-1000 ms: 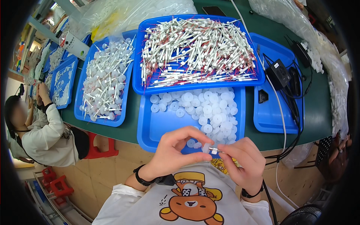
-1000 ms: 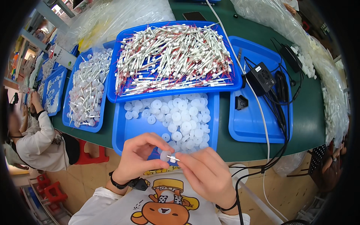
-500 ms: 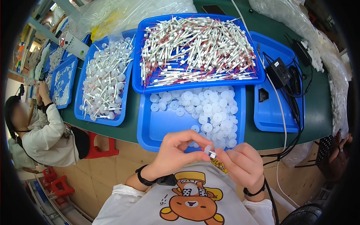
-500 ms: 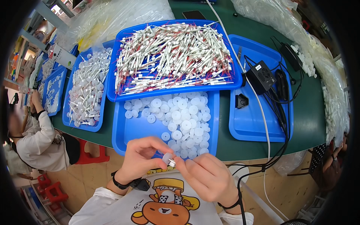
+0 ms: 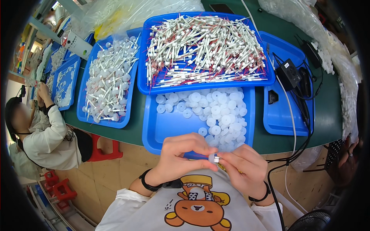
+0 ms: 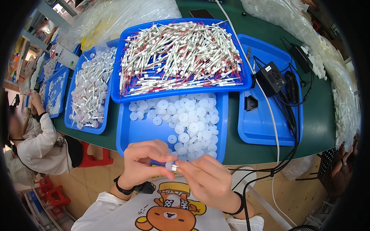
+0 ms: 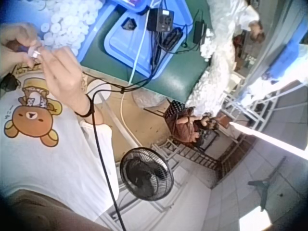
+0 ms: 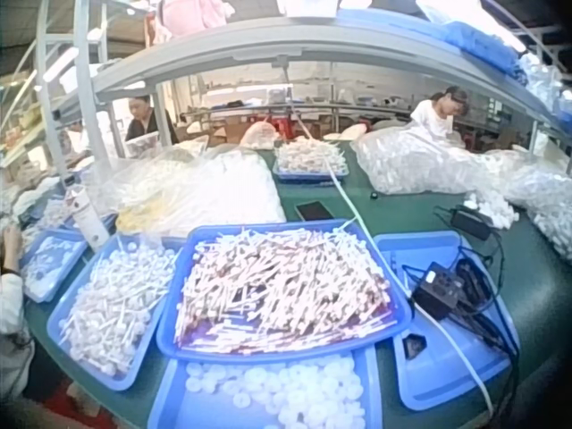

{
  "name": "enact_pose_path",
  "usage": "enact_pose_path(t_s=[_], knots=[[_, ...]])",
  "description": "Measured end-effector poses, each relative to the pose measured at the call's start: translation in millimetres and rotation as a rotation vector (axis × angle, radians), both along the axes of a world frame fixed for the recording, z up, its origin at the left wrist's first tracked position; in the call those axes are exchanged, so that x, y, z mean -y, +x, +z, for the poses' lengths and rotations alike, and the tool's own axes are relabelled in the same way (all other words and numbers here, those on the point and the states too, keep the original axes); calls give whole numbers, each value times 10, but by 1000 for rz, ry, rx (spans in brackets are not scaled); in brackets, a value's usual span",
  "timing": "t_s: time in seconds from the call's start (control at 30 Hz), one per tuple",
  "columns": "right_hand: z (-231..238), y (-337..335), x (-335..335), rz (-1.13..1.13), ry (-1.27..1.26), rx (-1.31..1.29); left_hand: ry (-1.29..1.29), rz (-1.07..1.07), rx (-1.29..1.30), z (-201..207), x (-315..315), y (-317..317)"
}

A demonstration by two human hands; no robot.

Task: The person repeatedly picks a white plastic cap and a small cylindrical component with wires from blue trays, presses them together, and places the assembled unit into a tray. The process is repeated continuously throughout the clip.

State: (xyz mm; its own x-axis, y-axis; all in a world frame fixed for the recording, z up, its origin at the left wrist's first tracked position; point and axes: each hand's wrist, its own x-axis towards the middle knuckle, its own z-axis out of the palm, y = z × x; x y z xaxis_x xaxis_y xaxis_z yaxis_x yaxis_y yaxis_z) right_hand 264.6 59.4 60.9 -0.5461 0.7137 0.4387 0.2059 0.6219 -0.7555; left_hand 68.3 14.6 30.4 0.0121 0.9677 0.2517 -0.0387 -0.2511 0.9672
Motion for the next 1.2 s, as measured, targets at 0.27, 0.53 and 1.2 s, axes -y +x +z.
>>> enact_pose_path(t_s=[0.27, 0.53, 1.2], knots=[[-8, -25, -15, 65, -247, 157, -58, 64, -337, 67, 96, -101], [287, -76, -153, -80, -177, 237, -74, 924, -388, 366, 48, -1115], [289, -533, -1369, -139, 436, 518, -189, 83, -858, 43, 57, -41]])
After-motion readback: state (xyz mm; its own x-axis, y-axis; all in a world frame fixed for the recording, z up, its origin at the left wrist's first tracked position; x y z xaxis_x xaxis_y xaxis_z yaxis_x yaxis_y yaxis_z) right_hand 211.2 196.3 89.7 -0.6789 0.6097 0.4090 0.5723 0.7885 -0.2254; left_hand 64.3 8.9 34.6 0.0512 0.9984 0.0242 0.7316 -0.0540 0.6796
